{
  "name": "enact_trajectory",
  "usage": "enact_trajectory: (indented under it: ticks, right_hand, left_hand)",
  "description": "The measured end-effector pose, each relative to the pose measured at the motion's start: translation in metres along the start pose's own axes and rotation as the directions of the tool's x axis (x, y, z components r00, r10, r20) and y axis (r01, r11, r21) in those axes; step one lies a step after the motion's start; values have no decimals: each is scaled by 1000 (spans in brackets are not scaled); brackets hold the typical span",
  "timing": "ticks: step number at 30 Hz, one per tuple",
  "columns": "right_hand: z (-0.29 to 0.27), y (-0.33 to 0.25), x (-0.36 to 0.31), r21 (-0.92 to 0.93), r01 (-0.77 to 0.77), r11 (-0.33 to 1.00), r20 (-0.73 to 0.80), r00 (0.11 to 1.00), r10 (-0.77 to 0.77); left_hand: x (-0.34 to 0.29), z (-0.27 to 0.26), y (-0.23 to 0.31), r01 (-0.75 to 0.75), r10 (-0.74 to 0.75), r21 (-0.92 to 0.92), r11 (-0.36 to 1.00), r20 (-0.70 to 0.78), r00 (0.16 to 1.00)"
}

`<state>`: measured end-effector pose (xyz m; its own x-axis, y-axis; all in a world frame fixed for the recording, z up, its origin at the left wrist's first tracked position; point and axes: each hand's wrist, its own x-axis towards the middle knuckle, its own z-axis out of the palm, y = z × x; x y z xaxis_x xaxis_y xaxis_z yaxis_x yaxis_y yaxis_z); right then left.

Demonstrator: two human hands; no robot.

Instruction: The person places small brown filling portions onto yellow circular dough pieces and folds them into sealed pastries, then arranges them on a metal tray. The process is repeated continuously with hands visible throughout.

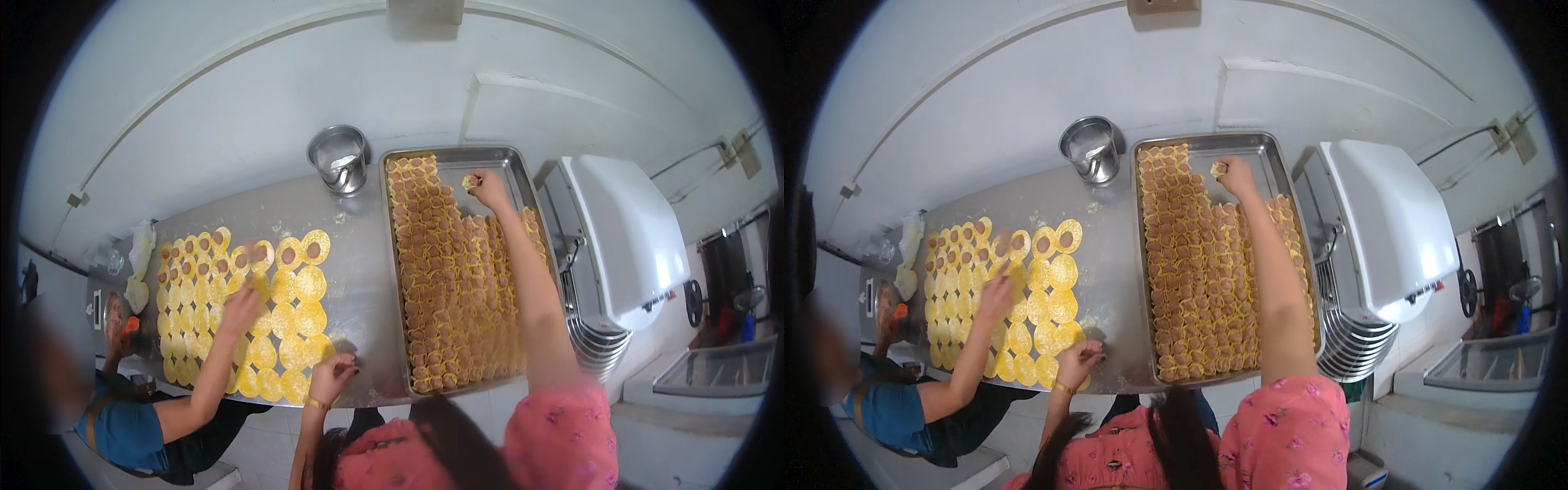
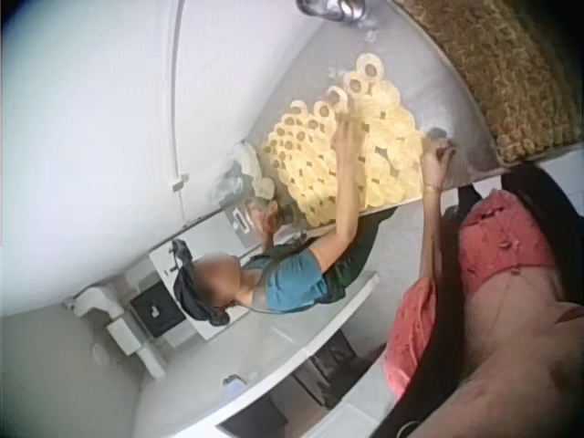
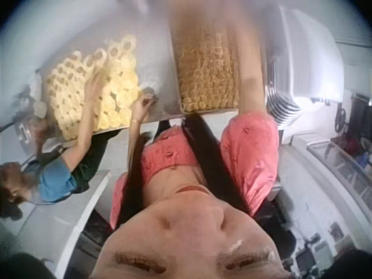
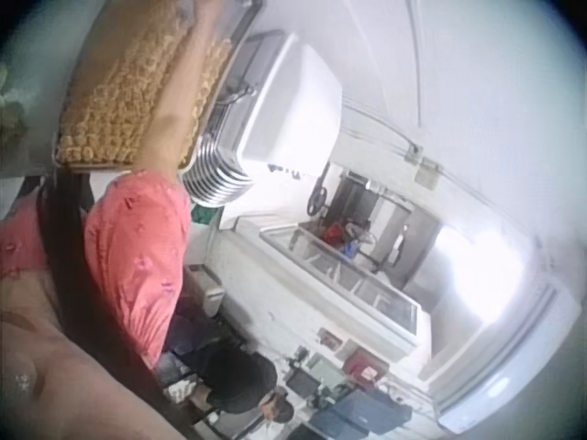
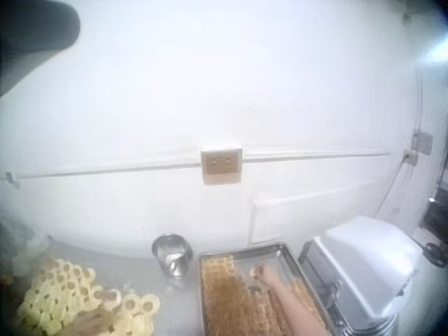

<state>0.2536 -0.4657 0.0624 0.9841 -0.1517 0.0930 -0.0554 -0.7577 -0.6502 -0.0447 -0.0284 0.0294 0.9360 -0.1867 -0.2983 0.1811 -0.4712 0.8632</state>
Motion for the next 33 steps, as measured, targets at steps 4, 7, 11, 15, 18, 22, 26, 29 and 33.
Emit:
enact_trajectory:
  ticks: [4, 7, 11, 15, 18, 22, 26, 29, 33]
  right_hand:
    - [44, 31, 63, -153, 58, 987, 42, 998, -52]
    - [66, 31, 76, -158, 126, 979, 84, 990, -114]
    - [69, 27, 82, -170, 257, 951, 226, 950, -216]
    - [61, 22, 81, -162, 254, 954, 334, 923, -189]
    - [62, 31, 83, -59, 213, 975, 343, 922, -181]
    - [59, 27, 86, -38, 98, 994, 411, 909, -74]
    - [64, 25, 95, -89, 76, 993, 427, 904, -31]
    - [66, 23, 100, -161, 135, 978, 453, 890, -49]
    - [43, 31, 103, -323, 312, 894, 341, 919, -198]
  left_hand:
    - [-29, 8, 19, 91, -85, 111, 990, -57, 995]
    - [-41, 12, 21, 144, -135, 63, 987, -140, 981]
    - [-40, 19, 24, 137, -119, 100, 985, -172, 978]
    - [-28, 29, 32, 88, -77, 61, 994, -161, 984]
    - [-21, 38, 26, 54, -42, 81, 995, -142, 989]
    - [-20, 38, 26, 75, -60, 120, 990, -124, 990]
    - [-26, 29, 27, 129, -113, 164, 978, -103, 988]
    - [-33, 18, 26, 118, -94, 193, 974, -128, 987]
    - [-28, -1, 19, 89, -75, 157, 984, -92, 993]
